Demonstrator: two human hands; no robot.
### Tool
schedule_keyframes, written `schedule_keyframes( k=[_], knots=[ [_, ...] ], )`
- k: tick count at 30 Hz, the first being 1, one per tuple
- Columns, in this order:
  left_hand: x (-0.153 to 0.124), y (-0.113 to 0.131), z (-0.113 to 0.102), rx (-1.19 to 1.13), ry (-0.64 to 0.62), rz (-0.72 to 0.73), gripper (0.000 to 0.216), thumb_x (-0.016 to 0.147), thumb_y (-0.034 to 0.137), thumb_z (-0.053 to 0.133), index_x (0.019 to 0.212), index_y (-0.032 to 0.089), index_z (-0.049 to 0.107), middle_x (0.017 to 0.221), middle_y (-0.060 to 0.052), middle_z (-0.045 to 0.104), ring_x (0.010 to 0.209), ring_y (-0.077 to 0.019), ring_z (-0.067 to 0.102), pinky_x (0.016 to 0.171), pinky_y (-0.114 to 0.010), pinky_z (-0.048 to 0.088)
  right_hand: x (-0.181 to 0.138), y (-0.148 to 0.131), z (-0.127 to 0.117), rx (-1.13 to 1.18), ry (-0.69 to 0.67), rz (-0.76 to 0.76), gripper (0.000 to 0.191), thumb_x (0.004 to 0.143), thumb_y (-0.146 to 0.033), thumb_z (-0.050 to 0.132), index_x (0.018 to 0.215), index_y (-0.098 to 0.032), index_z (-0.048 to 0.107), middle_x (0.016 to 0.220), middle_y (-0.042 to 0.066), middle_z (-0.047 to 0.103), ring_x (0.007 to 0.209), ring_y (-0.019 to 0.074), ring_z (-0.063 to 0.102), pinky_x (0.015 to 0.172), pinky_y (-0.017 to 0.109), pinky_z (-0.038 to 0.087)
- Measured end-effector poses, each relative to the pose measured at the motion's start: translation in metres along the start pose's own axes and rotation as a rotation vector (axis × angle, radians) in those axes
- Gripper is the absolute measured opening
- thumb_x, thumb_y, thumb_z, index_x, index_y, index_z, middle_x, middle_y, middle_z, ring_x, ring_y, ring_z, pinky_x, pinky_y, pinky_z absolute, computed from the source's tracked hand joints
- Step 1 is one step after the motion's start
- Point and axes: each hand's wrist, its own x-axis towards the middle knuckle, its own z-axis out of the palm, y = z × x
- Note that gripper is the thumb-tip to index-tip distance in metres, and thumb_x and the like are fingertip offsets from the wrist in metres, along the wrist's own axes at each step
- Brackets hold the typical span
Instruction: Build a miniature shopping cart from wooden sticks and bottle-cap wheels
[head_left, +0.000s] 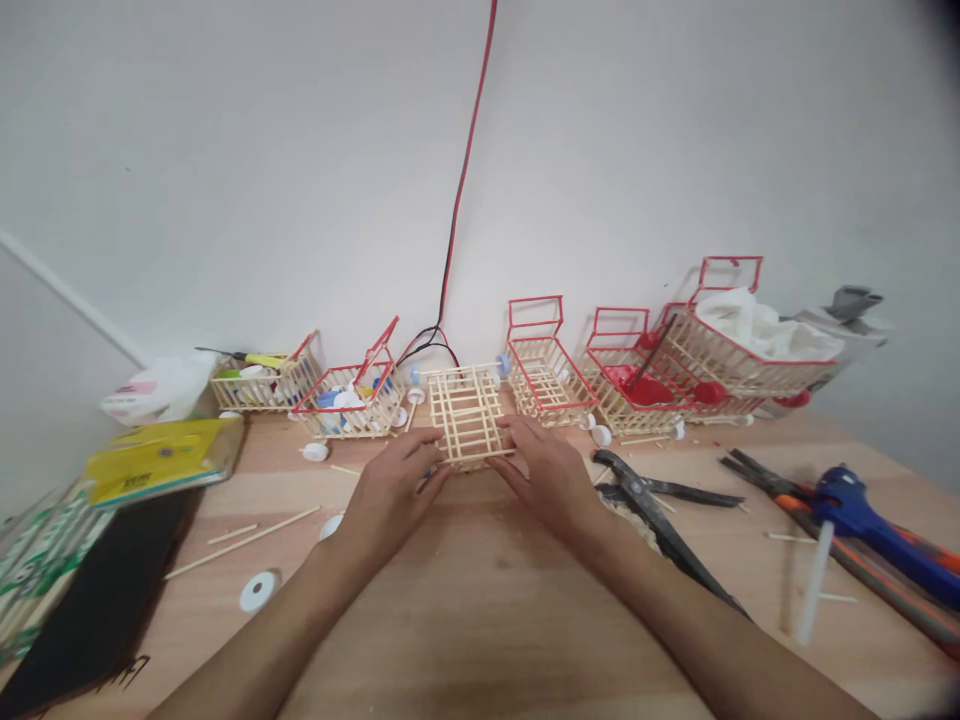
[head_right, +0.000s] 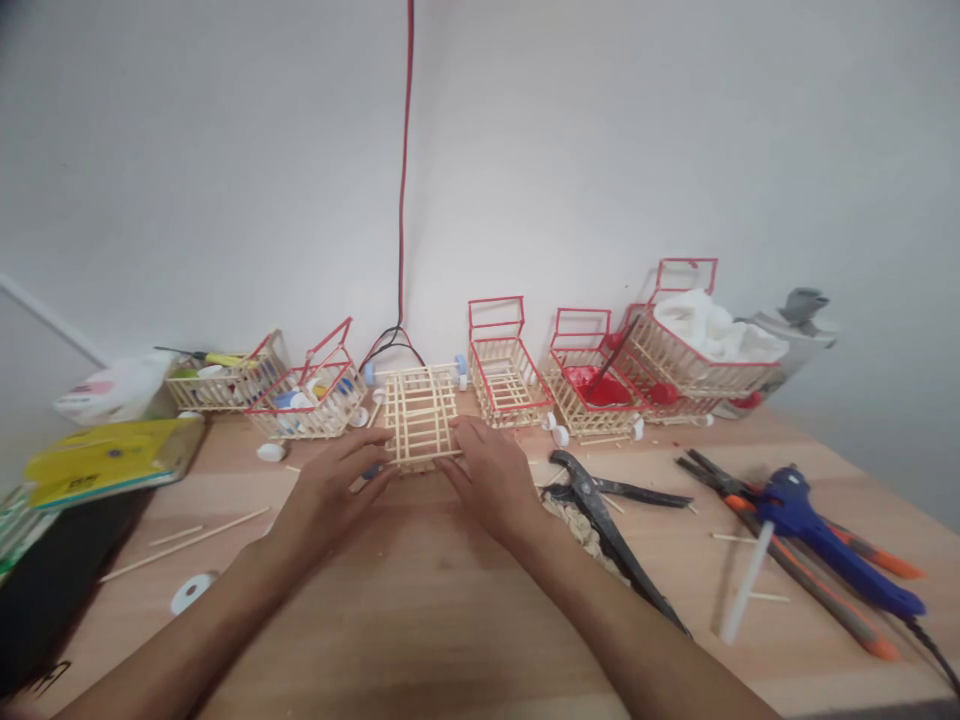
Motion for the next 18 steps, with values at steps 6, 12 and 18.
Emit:
schedule_keyframes(
  k=[6,12,18],
  knots=[
    [0.0004,-0.0007,0.0017,0.004,0.021,0.007,0.008,0.088,0.018,0.057,0.084,0.017,0.064,0.110,-0.011,0.067,0.100,-0.0206,0.066,0.086,-0.034,0.055,0.0004,0.0004,-0.0010,0.006,-0.015,0.007,0.021,0.087,-0.025,0.060,0.106,-0.018,0.055,0.117,0.012,0.064,0.107,0.0274,0.061,0.086,0.043,0.050],
    [0.0008,0.0001,0.0014,-0.005,0.012,-0.013,0.008,0.088,0.018,0.058,0.085,0.018,0.065,0.109,-0.010,0.068,0.100,-0.0203,0.066,0.086,-0.035,0.056,0.0001,0.0012,-0.0015,0.018,-0.018,0.002,0.021,0.088,-0.025,0.059,0.107,-0.018,0.055,0.118,0.012,0.063,0.108,0.0272,0.060,0.086,0.042,0.050],
    [0.0006,0.0004,0.0014,-0.014,0.018,-0.016,0.007,0.088,0.017,0.058,0.086,0.018,0.065,0.110,-0.010,0.068,0.100,-0.0202,0.066,0.085,-0.035,0.055,-0.0003,0.0019,-0.0007,0.040,-0.010,0.011,0.021,0.088,-0.025,0.059,0.107,-0.019,0.054,0.118,0.012,0.063,0.108,0.0276,0.060,0.087,0.043,0.050]
  ],
)
